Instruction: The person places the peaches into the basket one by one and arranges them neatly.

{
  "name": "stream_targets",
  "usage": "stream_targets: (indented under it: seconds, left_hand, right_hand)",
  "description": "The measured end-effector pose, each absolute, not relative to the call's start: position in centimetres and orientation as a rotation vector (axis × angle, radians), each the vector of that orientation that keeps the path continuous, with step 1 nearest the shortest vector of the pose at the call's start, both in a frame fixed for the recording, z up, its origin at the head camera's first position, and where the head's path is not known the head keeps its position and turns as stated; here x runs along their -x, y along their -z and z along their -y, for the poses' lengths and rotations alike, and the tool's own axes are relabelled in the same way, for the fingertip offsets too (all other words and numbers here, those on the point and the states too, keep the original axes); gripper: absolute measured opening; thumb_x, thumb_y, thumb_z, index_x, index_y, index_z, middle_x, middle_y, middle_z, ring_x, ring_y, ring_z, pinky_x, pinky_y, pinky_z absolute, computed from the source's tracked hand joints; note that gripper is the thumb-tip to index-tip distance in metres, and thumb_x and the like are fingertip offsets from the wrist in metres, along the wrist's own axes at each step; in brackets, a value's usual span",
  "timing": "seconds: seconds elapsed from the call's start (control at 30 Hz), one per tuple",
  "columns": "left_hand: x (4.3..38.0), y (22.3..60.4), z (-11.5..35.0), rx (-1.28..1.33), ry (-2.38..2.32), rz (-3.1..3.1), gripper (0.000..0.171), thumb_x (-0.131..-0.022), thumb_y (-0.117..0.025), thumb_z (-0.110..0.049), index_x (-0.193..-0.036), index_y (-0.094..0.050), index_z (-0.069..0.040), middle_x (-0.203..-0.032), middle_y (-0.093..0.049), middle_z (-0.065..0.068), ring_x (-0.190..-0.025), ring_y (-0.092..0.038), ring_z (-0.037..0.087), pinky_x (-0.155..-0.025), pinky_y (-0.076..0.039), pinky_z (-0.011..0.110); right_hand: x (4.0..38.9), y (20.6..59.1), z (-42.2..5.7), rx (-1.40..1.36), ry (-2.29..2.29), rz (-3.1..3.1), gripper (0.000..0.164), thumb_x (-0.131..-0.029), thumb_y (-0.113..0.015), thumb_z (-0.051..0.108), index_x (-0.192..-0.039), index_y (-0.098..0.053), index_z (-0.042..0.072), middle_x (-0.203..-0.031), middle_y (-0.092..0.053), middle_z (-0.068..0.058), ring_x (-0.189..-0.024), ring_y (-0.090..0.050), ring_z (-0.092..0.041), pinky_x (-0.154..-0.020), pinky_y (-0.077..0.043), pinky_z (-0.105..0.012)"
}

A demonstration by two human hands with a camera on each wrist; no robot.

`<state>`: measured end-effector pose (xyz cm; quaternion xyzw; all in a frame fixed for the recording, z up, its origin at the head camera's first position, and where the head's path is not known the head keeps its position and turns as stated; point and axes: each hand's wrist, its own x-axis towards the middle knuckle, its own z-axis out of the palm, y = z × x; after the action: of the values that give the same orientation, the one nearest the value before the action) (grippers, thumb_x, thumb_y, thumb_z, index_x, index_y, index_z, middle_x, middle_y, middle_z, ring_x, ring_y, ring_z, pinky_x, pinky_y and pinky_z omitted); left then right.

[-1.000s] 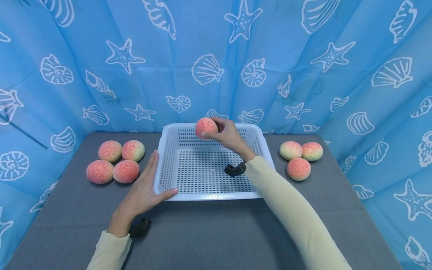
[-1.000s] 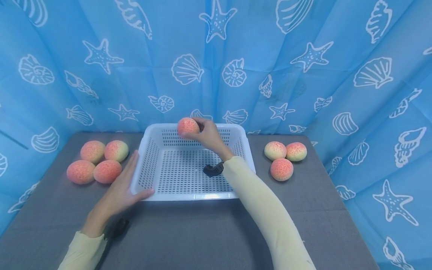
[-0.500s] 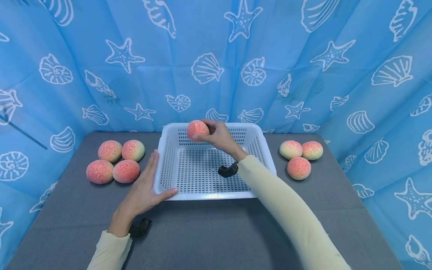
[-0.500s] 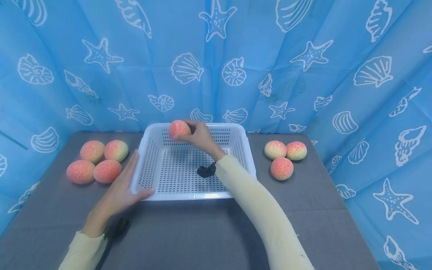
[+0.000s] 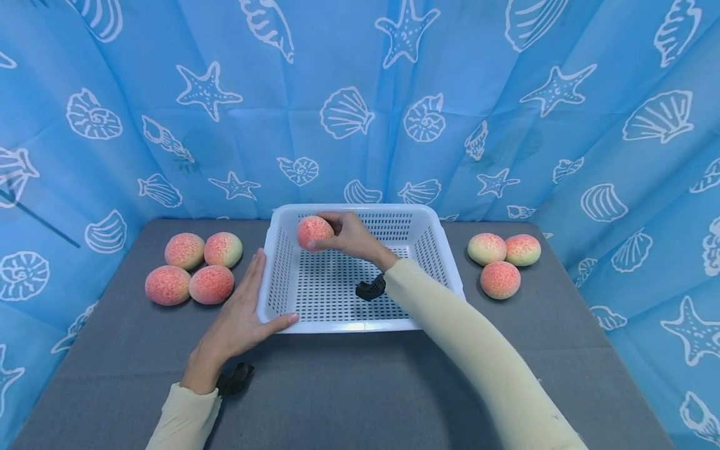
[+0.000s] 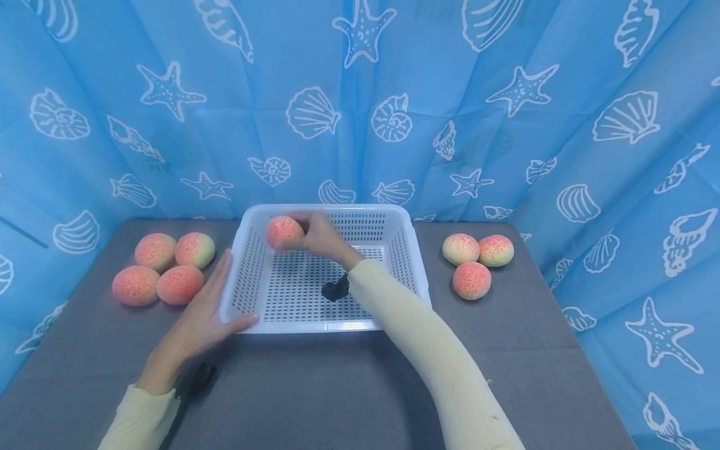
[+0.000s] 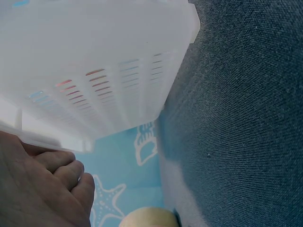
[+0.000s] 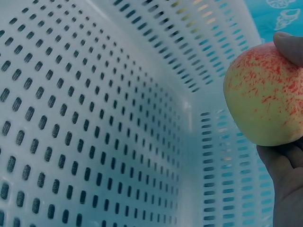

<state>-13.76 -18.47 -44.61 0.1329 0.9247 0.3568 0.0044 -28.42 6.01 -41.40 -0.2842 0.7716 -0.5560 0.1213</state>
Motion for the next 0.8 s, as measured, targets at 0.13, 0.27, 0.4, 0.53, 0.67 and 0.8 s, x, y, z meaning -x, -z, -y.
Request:
stream_targets:
  seconds: [0.13, 0.27, 0.4, 0.53, 0.67, 0.8]
  left_hand:
    - [13.7, 44.6, 18.4, -0.416, -1.121, -2.898, 0.13, -0.079, -0.08, -0.06, -0.161, 0.015, -0.027, -0.17, 0.007, 0.007, -0.155, -0.002, 0.038, -0.113, -0.019, 0.072]
    - [13.7, 44.6, 18.3, -0.402, -1.117, -2.896, 0.13, -0.079, -0.081, -0.057, -0.161, 0.015, -0.028, -0.17, 0.007, 0.007, -0.155, -0.003, 0.038, -0.113, -0.019, 0.071]
    - [13.7, 44.6, 18.2, -0.389, -1.112, -2.897, 0.13, -0.08, -0.082, -0.055, -0.161, 0.016, -0.028, -0.17, 0.007, 0.005, -0.154, -0.004, 0.039, -0.113, -0.019, 0.071]
    - [13.6, 44.5, 18.2, -0.388, -1.106, -2.901, 0.13, -0.08, -0.082, -0.055, -0.161, 0.016, -0.028, -0.17, 0.008, 0.005, -0.154, -0.005, 0.039, -0.113, -0.019, 0.071]
    - [13.6, 44.5, 18.3, -0.396, -1.102, -2.904, 0.13, -0.079, -0.081, -0.057, -0.161, 0.015, -0.027, -0.17, 0.007, 0.008, -0.154, -0.004, 0.039, -0.113, -0.02, 0.071]
    - [13.6, 44.5, 18.4, -0.403, -1.107, -2.903, 0.13, -0.079, -0.08, -0.059, -0.162, 0.015, -0.026, -0.17, 0.007, 0.007, -0.154, -0.004, 0.038, -0.113, -0.02, 0.07]
  right_hand:
    - [28.7, 42.0, -5.6, 0.809, 1.553, -2.276, 0.063, -0.082, -0.086, 0.014, -0.139, -0.061, 0.006, -0.123, -0.069, -0.006, -0.106, -0.067, -0.018, -0.091, -0.054, -0.03]
    - [28.8, 42.6, -5.3, 0.789, 1.457, -2.314, 0.066, -0.083, -0.086, 0.018, -0.141, -0.059, 0.007, -0.122, -0.069, -0.005, -0.105, -0.066, -0.015, -0.09, -0.054, -0.028]
    - [28.9, 43.0, -5.1, 0.803, 1.408, -2.32, 0.065, -0.084, -0.086, 0.018, -0.142, -0.059, 0.007, -0.122, -0.069, -0.004, -0.105, -0.066, -0.015, -0.09, -0.054, -0.028]
    - [29.1, 43.5, -4.9, 0.803, 1.388, -2.295, 0.061, -0.084, -0.086, 0.018, -0.139, -0.062, 0.008, -0.123, -0.069, -0.003, -0.105, -0.066, -0.014, -0.092, -0.053, -0.028]
    - [29.1, 43.8, -4.9, 0.788, 1.351, -2.307, 0.059, -0.084, -0.086, 0.019, -0.137, -0.063, 0.011, -0.123, -0.069, 0.0, -0.106, -0.065, -0.012, -0.093, -0.052, -0.028]
    - [29.0, 44.0, -4.8, 0.782, 1.312, -2.329, 0.058, -0.083, -0.086, 0.019, -0.136, -0.064, 0.011, -0.123, -0.069, 0.001, -0.105, -0.065, -0.011, -0.093, -0.052, -0.027]
